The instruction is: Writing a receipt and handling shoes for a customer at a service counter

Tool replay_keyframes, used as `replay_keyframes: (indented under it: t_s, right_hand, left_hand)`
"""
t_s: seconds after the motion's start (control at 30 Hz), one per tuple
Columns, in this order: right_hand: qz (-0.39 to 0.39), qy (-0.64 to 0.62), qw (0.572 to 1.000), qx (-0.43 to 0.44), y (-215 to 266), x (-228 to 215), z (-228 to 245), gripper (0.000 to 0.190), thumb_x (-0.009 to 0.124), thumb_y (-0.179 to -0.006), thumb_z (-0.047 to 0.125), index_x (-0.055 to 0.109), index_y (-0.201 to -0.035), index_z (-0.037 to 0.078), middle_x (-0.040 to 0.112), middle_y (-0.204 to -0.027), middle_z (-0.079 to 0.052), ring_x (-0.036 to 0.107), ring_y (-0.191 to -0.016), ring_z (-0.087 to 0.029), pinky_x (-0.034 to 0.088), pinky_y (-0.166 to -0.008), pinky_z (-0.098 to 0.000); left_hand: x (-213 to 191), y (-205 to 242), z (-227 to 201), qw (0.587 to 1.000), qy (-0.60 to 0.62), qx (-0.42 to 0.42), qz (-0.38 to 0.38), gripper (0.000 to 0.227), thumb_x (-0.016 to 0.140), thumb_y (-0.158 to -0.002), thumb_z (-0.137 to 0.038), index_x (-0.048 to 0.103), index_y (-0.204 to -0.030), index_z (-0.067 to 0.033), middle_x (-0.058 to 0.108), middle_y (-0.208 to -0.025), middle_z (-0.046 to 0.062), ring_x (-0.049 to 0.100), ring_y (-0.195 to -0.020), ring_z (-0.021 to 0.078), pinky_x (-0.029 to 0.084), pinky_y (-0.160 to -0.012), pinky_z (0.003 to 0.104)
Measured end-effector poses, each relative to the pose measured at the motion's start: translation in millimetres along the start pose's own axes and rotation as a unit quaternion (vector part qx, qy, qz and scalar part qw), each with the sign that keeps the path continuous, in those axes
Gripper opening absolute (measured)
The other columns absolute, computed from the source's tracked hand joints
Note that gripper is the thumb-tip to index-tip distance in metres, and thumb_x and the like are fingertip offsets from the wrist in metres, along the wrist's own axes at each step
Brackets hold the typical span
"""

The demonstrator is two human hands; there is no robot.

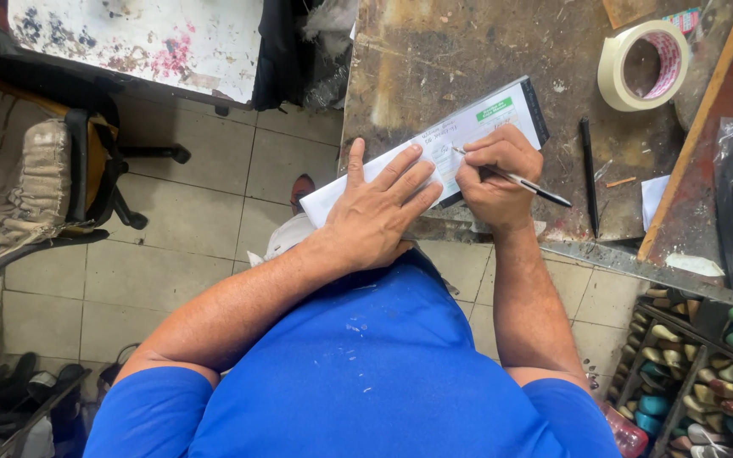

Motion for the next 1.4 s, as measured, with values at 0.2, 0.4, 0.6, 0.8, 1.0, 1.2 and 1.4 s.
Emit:
replay_keyframes:
  t_s: [0.2, 0.4, 0.6, 0.8, 1.0, 1.2, 1.4]
  right_hand:
    - [-0.008, 0.015, 1.0, 0.0, 0.1, -0.9, -3.8, 0.014, 0.074, -0.078, -0.014, 0.069, -0.078, -0.001, 0.067, -0.084, -0.018, 0.07, -0.072, -0.035, 0.051, -0.057, -0.0347]
    - [-0.013, 0.016, 1.0, 0.004, -1.1, -1.5, -2.8, 0.014, 0.074, -0.078, -0.014, 0.069, -0.079, -0.001, 0.066, -0.084, -0.018, 0.07, -0.074, -0.035, 0.051, -0.059, -0.0343]
    - [-0.012, 0.021, 1.0, 0.008, 1.3, -2.7, -7.0, 0.015, 0.073, -0.078, -0.015, 0.067, -0.078, -0.001, 0.065, -0.083, -0.017, 0.069, -0.073, -0.035, 0.052, -0.06, -0.0349]
    - [-0.025, 0.027, 0.999, -0.002, 1.8, -2.8, -7.6, 0.015, 0.073, -0.076, -0.015, 0.068, -0.077, -0.001, 0.065, -0.082, -0.017, 0.069, -0.073, -0.035, 0.052, -0.059, -0.035]
    - [-0.038, 0.027, 0.999, -0.003, 4.7, -3.2, -14.0, 0.015, 0.073, -0.077, -0.015, 0.067, -0.078, -0.001, 0.065, -0.084, -0.017, 0.069, -0.074, -0.034, 0.051, -0.06, -0.0343]
    - [-0.036, 0.04, 0.999, 0.002, 3.5, -3.8, -11.0, 0.016, 0.073, -0.077, -0.014, 0.067, -0.077, 0.0, 0.066, -0.084, -0.016, 0.069, -0.072, -0.032, 0.049, -0.057, -0.0329]
    - [-0.024, 0.024, 0.999, 0.01, -4.4, -0.8, 1.0, 0.013, 0.072, -0.08, -0.012, 0.069, -0.08, 0.001, 0.067, -0.086, -0.016, 0.068, -0.074, -0.029, 0.051, -0.062, -0.0312]
  left_hand:
    - [0.6, -0.1, 0.1, 1.0, 0.0, 0.002, 0.0, 0.088, 0.086, -0.072, -0.036, 0.047, -0.149, -0.018, 0.039, -0.156, 0.012, 0.017, -0.154, 0.0326, -0.003, -0.11, 0.085]
    - [-0.1, -0.1, 0.1, 1.0, 0.005, -0.001, 0.0, 0.087, 0.086, -0.072, -0.036, 0.048, -0.149, -0.0179, 0.04, -0.156, 0.012, 0.017, -0.154, 0.0321, -0.003, -0.111, 0.084]
    - [1.2, -0.7, 0.3, 1.0, 0.001, 0.001, 0.001, 0.087, 0.086, -0.073, -0.037, 0.049, -0.149, -0.0179, 0.039, -0.156, 0.012, 0.016, -0.154, 0.0318, -0.003, -0.11, 0.085]
    - [1.4, -0.3, 0.5, 1.0, -0.004, 0.001, 0.003, 0.089, 0.086, -0.072, -0.039, 0.048, -0.149, -0.0186, 0.038, -0.157, 0.011, 0.016, -0.155, 0.0308, -0.002, -0.111, 0.084]
    - [0.5, 0.2, 0.5, 1.0, -0.002, 0.003, -0.002, 0.088, 0.086, -0.072, -0.039, 0.048, -0.148, -0.0182, 0.038, -0.157, 0.011, 0.017, -0.154, 0.0307, -0.001, -0.111, 0.085]
    - [-4.3, 1.3, 0.1, 1.0, 0.009, 0.009, -0.007, 0.087, 0.087, -0.071, -0.035, 0.049, -0.148, -0.0166, 0.039, -0.155, 0.012, 0.019, -0.153, 0.0325, 0.0, -0.111, 0.085]
    - [-0.6, 0.0, 1.1, 1.0, 0.014, 0.004, -0.002, 0.088, 0.087, -0.071, -0.034, 0.048, -0.149, -0.0173, 0.039, -0.156, 0.012, 0.018, -0.154, 0.0325, -0.001, -0.11, 0.085]
Point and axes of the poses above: each hand's wrist, its own y-axis away from the middle knuckle, its own x-axis out of the palm, z = x × y, the point moved 5 cm from there along -y, towards the middle knuckle
